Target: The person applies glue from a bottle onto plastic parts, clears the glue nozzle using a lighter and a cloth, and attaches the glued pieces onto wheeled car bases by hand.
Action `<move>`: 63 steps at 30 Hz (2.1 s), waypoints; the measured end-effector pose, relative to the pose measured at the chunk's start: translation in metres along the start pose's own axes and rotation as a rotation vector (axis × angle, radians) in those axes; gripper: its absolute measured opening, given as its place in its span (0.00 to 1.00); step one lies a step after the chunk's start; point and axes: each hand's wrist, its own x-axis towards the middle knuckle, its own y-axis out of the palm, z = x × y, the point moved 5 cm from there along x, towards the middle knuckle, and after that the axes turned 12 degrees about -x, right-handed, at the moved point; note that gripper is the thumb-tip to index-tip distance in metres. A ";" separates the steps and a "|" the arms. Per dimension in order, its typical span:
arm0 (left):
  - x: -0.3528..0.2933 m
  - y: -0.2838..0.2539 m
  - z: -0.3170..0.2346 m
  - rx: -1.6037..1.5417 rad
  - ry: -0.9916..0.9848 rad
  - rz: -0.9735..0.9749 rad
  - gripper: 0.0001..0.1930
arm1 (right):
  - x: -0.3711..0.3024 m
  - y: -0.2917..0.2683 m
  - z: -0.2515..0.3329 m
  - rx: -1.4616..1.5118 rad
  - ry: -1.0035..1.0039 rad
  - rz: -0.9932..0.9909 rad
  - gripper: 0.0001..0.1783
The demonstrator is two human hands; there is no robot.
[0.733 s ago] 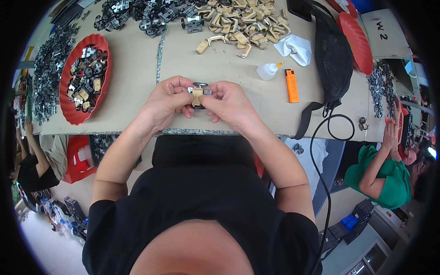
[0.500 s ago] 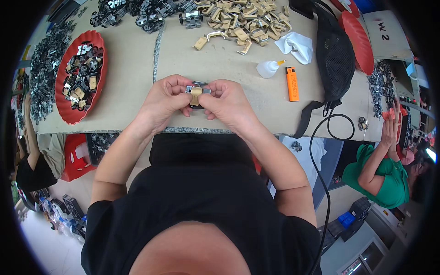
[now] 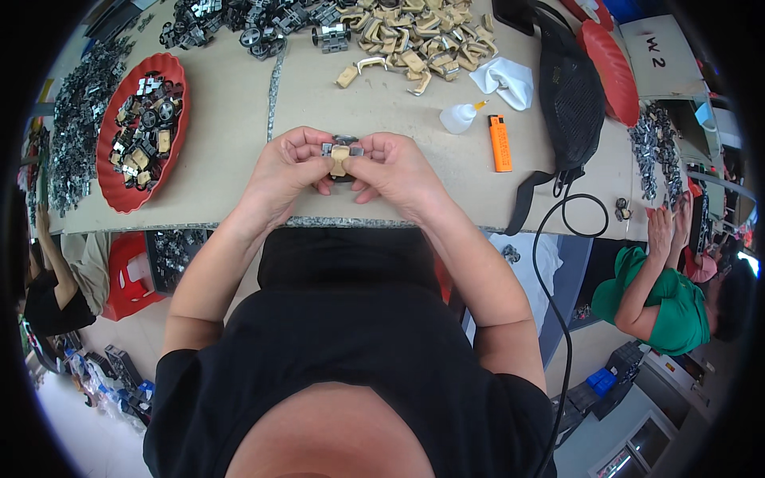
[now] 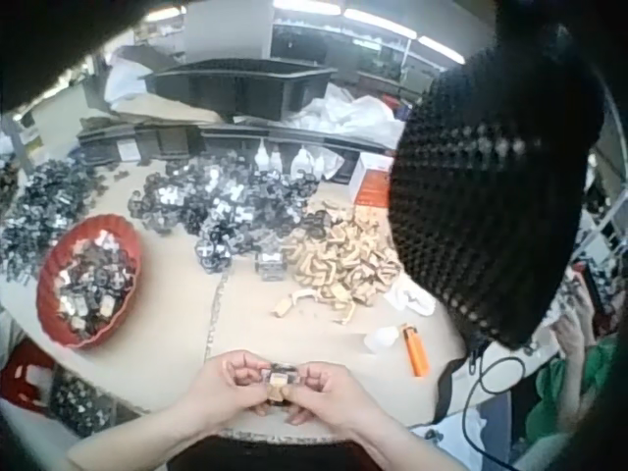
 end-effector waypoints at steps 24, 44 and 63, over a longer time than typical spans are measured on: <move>-0.007 -0.004 -0.010 -0.108 -0.220 0.124 0.10 | -0.018 0.001 0.045 -0.887 -0.818 -0.084 0.13; -0.029 0.017 -0.036 1.129 0.729 0.279 0.14 | -0.013 0.003 0.034 -0.658 -0.818 -0.115 0.18; -0.036 0.013 -0.015 0.469 0.576 0.061 0.24 | -0.008 0.011 0.003 0.052 -0.422 -0.020 0.14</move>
